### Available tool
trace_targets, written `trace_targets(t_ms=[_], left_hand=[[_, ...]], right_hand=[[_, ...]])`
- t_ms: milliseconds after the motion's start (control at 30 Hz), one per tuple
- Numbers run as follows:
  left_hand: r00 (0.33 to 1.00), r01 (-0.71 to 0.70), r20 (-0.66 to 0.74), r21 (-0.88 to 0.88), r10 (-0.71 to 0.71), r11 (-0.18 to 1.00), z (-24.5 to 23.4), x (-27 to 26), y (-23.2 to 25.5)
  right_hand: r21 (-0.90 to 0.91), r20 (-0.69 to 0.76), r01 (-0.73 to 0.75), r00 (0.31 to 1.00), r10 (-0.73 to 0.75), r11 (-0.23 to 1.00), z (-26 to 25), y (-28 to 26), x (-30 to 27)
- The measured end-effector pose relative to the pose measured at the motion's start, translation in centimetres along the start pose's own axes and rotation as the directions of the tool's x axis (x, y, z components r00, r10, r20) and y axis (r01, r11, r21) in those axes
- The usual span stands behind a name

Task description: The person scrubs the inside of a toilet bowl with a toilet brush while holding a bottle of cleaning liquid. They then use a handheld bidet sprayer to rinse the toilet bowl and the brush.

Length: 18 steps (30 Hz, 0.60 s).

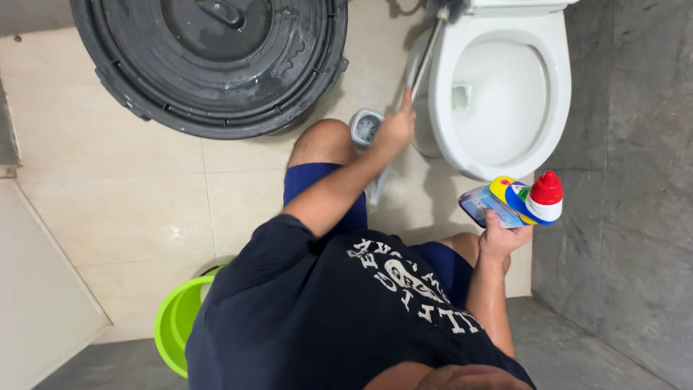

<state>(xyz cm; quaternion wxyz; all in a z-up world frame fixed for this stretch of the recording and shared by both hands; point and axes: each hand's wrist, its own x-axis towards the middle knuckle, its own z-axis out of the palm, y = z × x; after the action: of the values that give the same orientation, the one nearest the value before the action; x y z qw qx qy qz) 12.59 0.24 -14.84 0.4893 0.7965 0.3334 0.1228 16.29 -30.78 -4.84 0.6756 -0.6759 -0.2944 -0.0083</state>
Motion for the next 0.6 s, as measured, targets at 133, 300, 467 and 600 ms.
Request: trace_targets(t_ms=[133,300,467,600], left_hand=[[0.996,-0.054,-0.066,0.066,0.058,0.996,-0.5,2.5,1.2],[0.993,-0.112,0.035,0.033,0.111,0.993,-1.1,-7.9,-0.9],[1.000,-0.024,0.005,-0.013,0.024,1.000,-4.1,-3.1,0.8],[0.985,-0.172,0.015,0.108,0.171,0.979,-6.5,-8.5,2.5]], right_hand=[[-0.036,0.002,-0.039,0.999,0.039,0.999,0.1,1.3,-1.5],[-0.050,-0.038,-0.044,0.998,0.042,0.998,0.0,3.0,-2.9],[-0.124,-0.076,-0.135,0.989,0.126,0.983,-1.5,3.7,-3.7],[0.001,-0.072,-0.071,0.995,0.071,0.998,-1.0,2.5,-2.5]])
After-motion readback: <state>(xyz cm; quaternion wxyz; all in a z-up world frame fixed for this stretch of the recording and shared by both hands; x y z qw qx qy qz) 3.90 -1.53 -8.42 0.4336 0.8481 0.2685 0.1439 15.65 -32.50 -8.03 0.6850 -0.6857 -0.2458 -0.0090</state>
